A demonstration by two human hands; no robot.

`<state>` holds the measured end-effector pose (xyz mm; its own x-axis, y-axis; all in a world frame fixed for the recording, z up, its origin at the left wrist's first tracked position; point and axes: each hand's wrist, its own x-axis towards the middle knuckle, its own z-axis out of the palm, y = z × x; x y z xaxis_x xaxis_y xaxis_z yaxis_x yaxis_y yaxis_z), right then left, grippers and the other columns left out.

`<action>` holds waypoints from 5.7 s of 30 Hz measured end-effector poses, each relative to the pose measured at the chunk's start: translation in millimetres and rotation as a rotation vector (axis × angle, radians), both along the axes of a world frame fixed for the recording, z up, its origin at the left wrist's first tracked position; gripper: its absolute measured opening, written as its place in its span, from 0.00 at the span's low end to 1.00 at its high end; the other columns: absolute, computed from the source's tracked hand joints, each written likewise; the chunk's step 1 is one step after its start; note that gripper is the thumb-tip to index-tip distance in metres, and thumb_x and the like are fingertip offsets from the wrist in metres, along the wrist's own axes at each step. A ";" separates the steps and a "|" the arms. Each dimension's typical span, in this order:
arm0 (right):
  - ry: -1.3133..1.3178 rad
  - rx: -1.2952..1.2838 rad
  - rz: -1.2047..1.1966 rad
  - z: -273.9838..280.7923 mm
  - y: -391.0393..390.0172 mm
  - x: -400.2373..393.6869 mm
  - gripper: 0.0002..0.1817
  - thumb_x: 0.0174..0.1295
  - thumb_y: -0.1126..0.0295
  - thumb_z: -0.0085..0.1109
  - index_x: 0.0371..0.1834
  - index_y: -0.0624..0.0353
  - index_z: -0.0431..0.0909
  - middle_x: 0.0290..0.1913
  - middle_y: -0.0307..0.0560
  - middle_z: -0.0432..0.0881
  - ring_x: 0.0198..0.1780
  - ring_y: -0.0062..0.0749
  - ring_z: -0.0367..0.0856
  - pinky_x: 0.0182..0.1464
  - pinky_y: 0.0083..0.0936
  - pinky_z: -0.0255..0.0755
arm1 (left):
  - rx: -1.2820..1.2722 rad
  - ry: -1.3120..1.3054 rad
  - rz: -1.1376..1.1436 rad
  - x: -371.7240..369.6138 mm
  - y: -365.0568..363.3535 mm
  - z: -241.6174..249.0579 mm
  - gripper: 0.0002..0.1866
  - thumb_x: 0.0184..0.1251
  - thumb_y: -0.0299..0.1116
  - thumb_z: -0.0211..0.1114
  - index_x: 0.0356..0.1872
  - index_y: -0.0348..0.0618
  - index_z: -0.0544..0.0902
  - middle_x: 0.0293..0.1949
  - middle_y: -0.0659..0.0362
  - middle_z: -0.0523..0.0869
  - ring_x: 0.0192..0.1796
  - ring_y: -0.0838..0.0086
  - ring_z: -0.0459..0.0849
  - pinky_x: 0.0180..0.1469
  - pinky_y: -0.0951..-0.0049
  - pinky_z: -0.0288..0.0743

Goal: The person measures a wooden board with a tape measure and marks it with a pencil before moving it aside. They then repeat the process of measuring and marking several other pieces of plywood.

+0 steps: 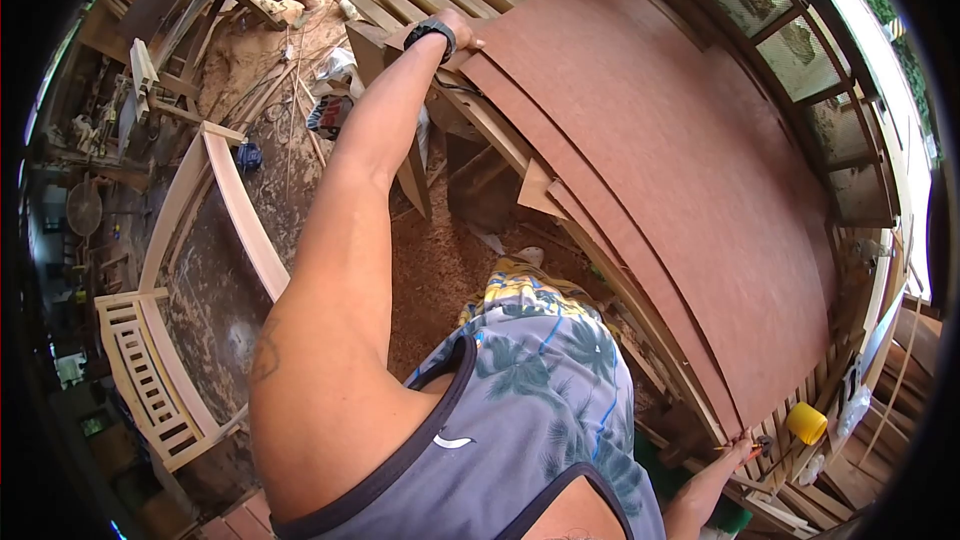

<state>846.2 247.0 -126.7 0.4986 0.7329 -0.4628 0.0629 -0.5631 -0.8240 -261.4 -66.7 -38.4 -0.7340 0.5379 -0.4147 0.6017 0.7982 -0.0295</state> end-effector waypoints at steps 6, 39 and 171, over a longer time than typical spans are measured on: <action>-0.073 -0.011 -0.059 1.9 1.2 -8.0 0.09 0.66 0.58 0.64 0.37 0.51 0.82 0.28 0.34 0.81 0.20 0.22 0.72 0.17 0.20 0.50 | 0.131 0.096 0.112 -3.7 0.6 -11.6 0.28 0.54 0.59 0.73 0.49 0.52 0.88 0.53 0.58 0.87 0.56 0.63 0.83 0.63 0.68 0.73; 0.009 0.040 -0.052 13.4 -7.5 -24.6 0.10 0.69 0.61 0.60 0.31 0.49 0.78 0.20 0.30 0.73 0.16 0.18 0.65 0.16 0.18 0.51 | -0.029 0.142 0.015 -2.6 6.5 -11.4 0.31 0.61 0.66 0.62 0.55 0.53 0.85 0.59 0.58 0.83 0.62 0.56 0.79 0.66 0.62 0.71; -0.858 0.255 0.325 84.1 -145.7 -261.7 0.12 0.63 0.70 0.55 0.41 0.67 0.83 0.28 0.55 0.85 0.26 0.40 0.86 0.29 0.29 0.82 | -0.273 0.314 -2.295 805.8 319.5 50.0 0.81 0.19 0.48 0.90 0.80 0.65 0.41 0.81 0.64 0.40 0.80 0.50 0.44 0.76 0.35 0.47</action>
